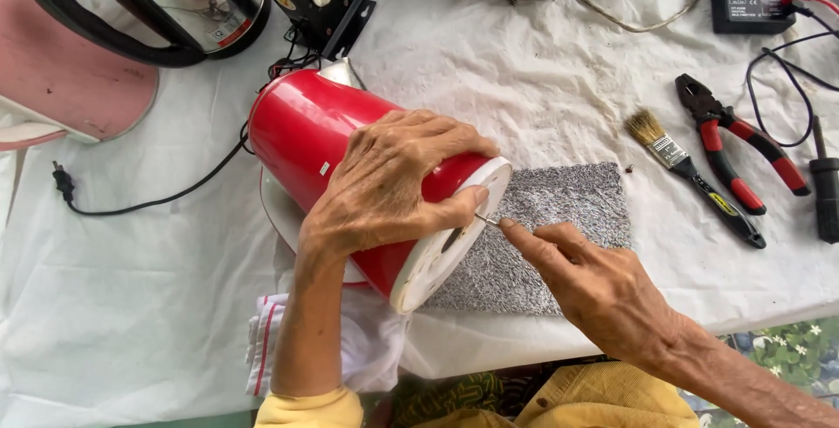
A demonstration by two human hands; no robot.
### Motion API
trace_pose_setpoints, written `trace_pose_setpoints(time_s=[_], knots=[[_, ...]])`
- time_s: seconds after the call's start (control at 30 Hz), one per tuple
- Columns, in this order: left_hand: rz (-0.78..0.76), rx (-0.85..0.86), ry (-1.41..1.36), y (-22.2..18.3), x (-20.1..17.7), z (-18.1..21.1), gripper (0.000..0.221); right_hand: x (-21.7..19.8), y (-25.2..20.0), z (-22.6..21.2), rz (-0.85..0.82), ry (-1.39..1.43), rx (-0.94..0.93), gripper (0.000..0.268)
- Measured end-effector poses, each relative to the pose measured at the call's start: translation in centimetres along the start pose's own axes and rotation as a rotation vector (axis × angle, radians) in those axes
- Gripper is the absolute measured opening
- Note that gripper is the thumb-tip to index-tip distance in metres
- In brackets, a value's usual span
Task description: The person uses a screwdriver to unscrew the base of a red electric kettle. They remove the screws and then lift the red kettle body off the white base, separating the two components on the workbench.
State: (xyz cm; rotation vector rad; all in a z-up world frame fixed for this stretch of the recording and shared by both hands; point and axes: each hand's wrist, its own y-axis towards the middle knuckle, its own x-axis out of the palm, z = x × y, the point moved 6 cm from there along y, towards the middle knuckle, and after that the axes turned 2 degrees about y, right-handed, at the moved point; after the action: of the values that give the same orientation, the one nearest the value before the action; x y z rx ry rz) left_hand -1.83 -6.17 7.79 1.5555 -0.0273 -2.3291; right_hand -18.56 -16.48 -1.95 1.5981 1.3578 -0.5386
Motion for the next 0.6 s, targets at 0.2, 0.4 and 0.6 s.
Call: trace_pose_setpoints(time_s=[0.2,0.4,0.6], knots=[[0.033,0.04,0.001,0.0,-0.2,0.4,0.037,1.4,-1.1,-0.5,0.078,-0.302,-0.063,0.07],[0.066,0.094,0.03,-0.1,0.0,0.4,0.031,0.1,0.8,-0.9,0.029,0.347,0.318,0.041],[0.069,0.126,0.037,-0.2,-0.1,0.4,0.031,3.1,-1.0,1.5,-0.088,1.433,1.083,0.033]])
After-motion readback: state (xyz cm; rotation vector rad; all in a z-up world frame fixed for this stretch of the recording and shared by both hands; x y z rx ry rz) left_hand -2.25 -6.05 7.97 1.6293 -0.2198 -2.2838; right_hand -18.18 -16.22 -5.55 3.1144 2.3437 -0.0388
